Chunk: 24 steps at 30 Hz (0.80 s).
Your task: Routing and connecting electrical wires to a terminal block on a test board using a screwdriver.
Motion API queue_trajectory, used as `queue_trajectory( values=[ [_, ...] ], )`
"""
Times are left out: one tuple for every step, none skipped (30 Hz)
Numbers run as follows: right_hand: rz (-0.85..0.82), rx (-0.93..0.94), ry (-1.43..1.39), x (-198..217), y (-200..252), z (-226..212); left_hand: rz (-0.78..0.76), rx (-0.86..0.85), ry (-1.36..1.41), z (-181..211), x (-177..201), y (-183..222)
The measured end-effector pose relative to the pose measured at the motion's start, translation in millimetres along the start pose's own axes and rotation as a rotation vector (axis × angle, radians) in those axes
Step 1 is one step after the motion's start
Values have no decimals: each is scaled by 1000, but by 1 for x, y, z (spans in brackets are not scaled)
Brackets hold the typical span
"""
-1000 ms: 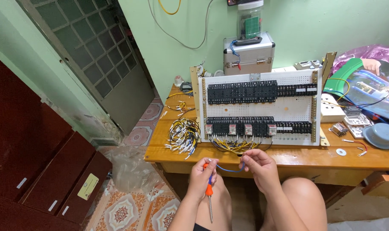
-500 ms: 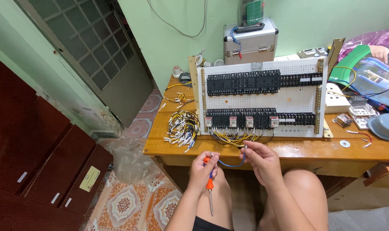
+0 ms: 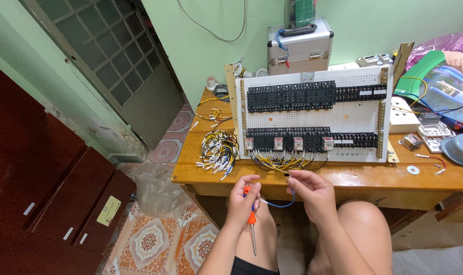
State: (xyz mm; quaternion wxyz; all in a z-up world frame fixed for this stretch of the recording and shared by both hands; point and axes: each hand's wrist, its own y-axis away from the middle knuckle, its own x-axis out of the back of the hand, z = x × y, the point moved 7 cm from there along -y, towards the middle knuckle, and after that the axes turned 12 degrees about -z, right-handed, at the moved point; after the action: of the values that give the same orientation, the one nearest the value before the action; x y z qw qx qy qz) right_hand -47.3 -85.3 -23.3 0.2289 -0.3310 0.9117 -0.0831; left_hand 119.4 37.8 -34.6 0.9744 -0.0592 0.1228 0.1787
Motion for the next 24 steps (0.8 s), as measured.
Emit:
queue_trajectory(
  values=[
    [1,0,-1,-6,3,-5,0,1,-1,0,0,0],
    [59,-39,21,-8,6,-7,-28,-41,25,1,-2,0],
    [119,-82,39,-11,11,-8,-54,-80,49,3,-3,2],
    [121,-86,35,-15,12,-13,-53,-75,46,3,-2,1],
    [133,-86,72,-18,14,-19,-67,-111,89,3,-1,1],
    [144,-86,109,-22,17,-25,-81,-146,131,4,0,2],
    [145,-88,110,-22,17,-23,-81,-144,134,0,1,1],
    [163,-83,92,-21,18,-23,-60,-161,135,-2,5,1],
    [182,-75,76,-19,19,-23,-41,-179,138,-4,7,-1],
    [184,-74,81,-15,19,-16,-43,-179,142,-9,9,0],
    [162,-52,13,-12,16,-10,27,-210,212,-13,15,-2],
    [139,-29,-55,-9,13,-5,96,-239,282,-16,21,-2],
    [137,-15,-51,-9,11,-5,87,-250,284,-12,20,-2],
    [136,-30,-42,-8,8,-2,152,-225,309,-12,23,-1],
    [133,-48,-33,-8,7,0,219,-198,335,-11,27,2],
    [129,-37,-30,-13,-1,-2,212,-208,337,-7,27,3],
    [123,-95,-7,-17,-7,0,219,-156,239,-6,26,5],
    [118,-152,17,-20,-12,2,226,-104,141,-6,26,7],
    [117,-152,17,-24,-23,6,226,-105,142,-10,25,10],
    [109,-140,72,-27,-33,9,178,-114,67,-11,21,11],
    [101,-124,121,-33,-46,13,128,-124,-14,-12,19,10],
    [101,-121,116,-42,-50,13,127,-126,-19,-12,19,15],
    [154,-118,145,-46,-54,10,114,-92,-161,-13,15,17],
    [207,-114,174,-50,-58,8,101,-57,-304,-14,11,20]
  ],
)
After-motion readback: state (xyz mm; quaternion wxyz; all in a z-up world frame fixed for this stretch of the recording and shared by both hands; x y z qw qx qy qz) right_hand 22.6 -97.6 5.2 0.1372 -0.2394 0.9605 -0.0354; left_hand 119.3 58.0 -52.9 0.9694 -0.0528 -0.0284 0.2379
